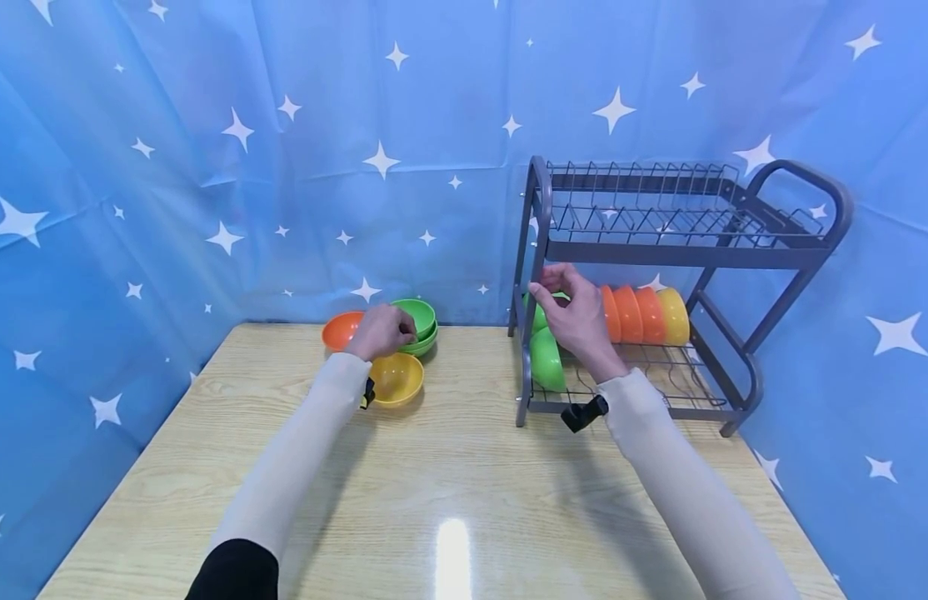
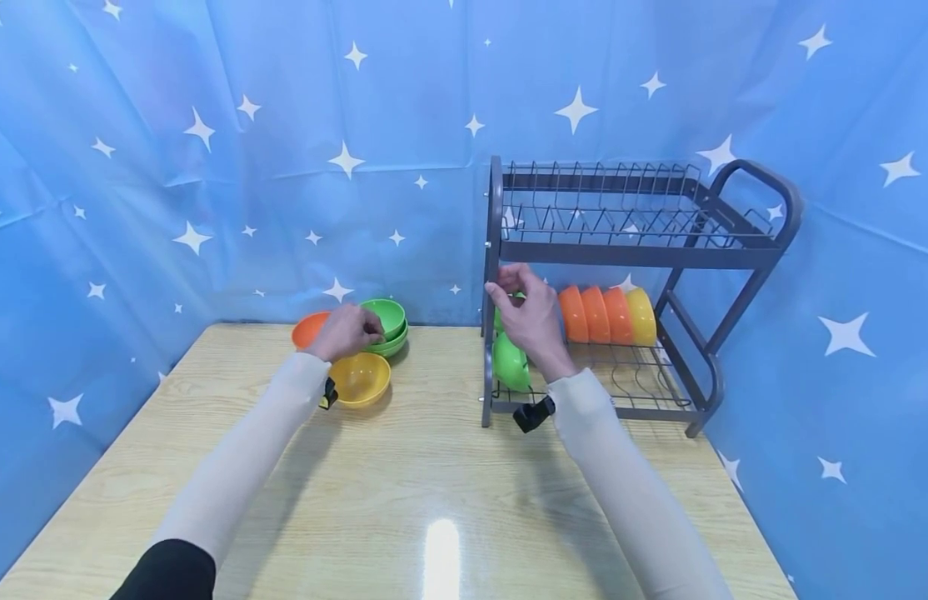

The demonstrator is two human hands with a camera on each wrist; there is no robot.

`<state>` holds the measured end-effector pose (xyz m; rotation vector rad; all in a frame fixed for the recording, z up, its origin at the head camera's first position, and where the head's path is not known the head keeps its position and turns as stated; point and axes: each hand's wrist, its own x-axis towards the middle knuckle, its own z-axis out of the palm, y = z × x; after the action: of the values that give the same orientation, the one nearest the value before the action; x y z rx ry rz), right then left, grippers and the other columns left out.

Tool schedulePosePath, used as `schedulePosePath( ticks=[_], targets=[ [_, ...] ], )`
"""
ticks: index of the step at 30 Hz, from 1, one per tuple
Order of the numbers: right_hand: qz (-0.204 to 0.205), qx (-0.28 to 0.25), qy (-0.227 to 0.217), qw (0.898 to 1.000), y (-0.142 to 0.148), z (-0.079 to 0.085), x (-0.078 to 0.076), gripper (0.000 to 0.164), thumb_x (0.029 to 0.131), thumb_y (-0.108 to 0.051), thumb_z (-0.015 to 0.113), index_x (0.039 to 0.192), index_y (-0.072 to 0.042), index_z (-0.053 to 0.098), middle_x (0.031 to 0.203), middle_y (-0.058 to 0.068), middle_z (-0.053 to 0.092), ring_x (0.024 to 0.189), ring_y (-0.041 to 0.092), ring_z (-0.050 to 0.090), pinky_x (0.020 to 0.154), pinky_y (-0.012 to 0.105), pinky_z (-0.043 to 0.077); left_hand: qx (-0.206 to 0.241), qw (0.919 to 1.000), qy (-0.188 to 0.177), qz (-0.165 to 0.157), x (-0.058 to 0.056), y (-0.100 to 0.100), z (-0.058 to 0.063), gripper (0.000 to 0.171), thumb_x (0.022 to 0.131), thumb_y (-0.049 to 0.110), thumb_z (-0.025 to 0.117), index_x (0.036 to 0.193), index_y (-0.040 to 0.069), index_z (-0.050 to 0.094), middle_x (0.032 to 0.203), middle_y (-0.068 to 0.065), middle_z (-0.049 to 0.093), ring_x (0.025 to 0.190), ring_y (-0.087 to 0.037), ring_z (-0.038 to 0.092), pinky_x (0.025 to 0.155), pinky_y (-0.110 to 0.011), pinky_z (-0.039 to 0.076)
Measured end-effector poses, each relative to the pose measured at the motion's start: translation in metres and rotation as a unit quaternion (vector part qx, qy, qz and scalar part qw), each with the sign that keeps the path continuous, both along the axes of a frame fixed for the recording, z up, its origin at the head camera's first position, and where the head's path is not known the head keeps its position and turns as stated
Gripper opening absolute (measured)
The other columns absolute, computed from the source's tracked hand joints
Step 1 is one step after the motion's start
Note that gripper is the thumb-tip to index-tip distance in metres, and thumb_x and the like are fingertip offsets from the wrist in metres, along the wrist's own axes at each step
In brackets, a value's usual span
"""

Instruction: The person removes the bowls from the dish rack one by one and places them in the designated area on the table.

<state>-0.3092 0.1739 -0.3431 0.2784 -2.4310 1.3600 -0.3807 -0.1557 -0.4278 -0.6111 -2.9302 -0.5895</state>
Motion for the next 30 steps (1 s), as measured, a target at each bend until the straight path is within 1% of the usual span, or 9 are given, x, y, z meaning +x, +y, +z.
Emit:
schedulePosePath(
  ticks=[8, 14, 17, 24, 27, 30],
  targets=[
    [0.006, -0.008, 0.002, 1.000, -0.0007, -0.0013, -0.0004, 0.036, 0.102, -0.034, 0.064, 0.130, -0.011, 0.058, 0.123, 0.010, 0.066, 0.114, 0.025, 0.062, 0.106, 0.047, 0.055, -0.001, 0.9997, -0.025, 0.007, 0.0014, 0.0010, -0.0041, 0.007, 0.089, 0.015, 0.080, 0.096, 0.015, 0.082, 0.094, 0.000, 0.079, 0.086, -0.016, 0.067, 0.080, -0.032, 0.058],
    [0.003, -0.007, 0.002, 1.000, -0.0001, -0.0022, -0.0003, 0.036, 0.103, -0.035, 0.063, 0.130, -0.011, 0.057, 0.123, 0.011, 0.066, 0.115, 0.026, 0.062, 0.106, 0.048, 0.054, -0.006, 0.9990, -0.043, 0.009, 0.0018, 0.0029, -0.0062, 0.005, 0.088, 0.015, 0.081, 0.093, 0.016, 0.081, 0.091, 0.001, 0.078, 0.086, -0.017, 0.065, 0.083, -0.033, 0.057],
    [0.003, -0.008, 0.001, 1.000, 0.0001, -0.0023, 0.0005, 0.036, 0.103, -0.034, 0.064, 0.130, -0.012, 0.057, 0.123, 0.010, 0.066, 0.115, 0.026, 0.062, 0.107, 0.048, 0.054, -0.009, 0.9985, -0.053, 0.009, 0.0032, 0.0038, -0.0056, 0.007, 0.088, 0.016, 0.081, 0.095, 0.014, 0.081, 0.094, 0.000, 0.079, 0.088, -0.017, 0.066, 0.085, -0.034, 0.058],
    [0.005, -0.008, 0.002, 1.000, 0.0005, -0.0034, 0.0001, 0.035, 0.103, -0.034, 0.064, 0.129, -0.011, 0.057, 0.123, 0.011, 0.066, 0.114, 0.025, 0.062, 0.106, 0.048, 0.054, -0.003, 0.9972, -0.074, 0.013, 0.0043, 0.0054, -0.0037, 0.020, 0.090, 0.017, 0.080, 0.108, 0.010, 0.080, 0.104, -0.006, 0.078, 0.096, -0.021, 0.069, 0.089, -0.037, 0.059],
    [0.005, -0.008, 0.002, 1.000, 0.0004, -0.0033, 0.0000, 0.036, 0.103, -0.035, 0.063, 0.129, -0.011, 0.057, 0.123, 0.011, 0.066, 0.114, 0.026, 0.062, 0.107, 0.049, 0.054, 0.015, 0.9966, -0.079, 0.014, 0.0048, 0.0057, -0.0033, 0.031, 0.089, 0.019, 0.081, 0.118, 0.008, 0.076, 0.112, -0.009, 0.075, 0.103, -0.024, 0.068, 0.093, -0.039, 0.059],
    [0.005, -0.009, 0.001, 1.000, 0.0008, -0.0036, 0.0000, 0.036, 0.103, -0.035, 0.062, 0.129, -0.011, 0.057, 0.124, 0.012, 0.065, 0.115, 0.027, 0.061, 0.107, 0.049, 0.053, 0.043, 0.9955, -0.083, 0.017, 0.0054, 0.0062, -0.0025, 0.041, 0.090, 0.022, 0.081, 0.127, 0.009, 0.071, 0.122, -0.012, 0.071, 0.112, -0.029, 0.065, 0.097, -0.043, 0.058]
  ],
)
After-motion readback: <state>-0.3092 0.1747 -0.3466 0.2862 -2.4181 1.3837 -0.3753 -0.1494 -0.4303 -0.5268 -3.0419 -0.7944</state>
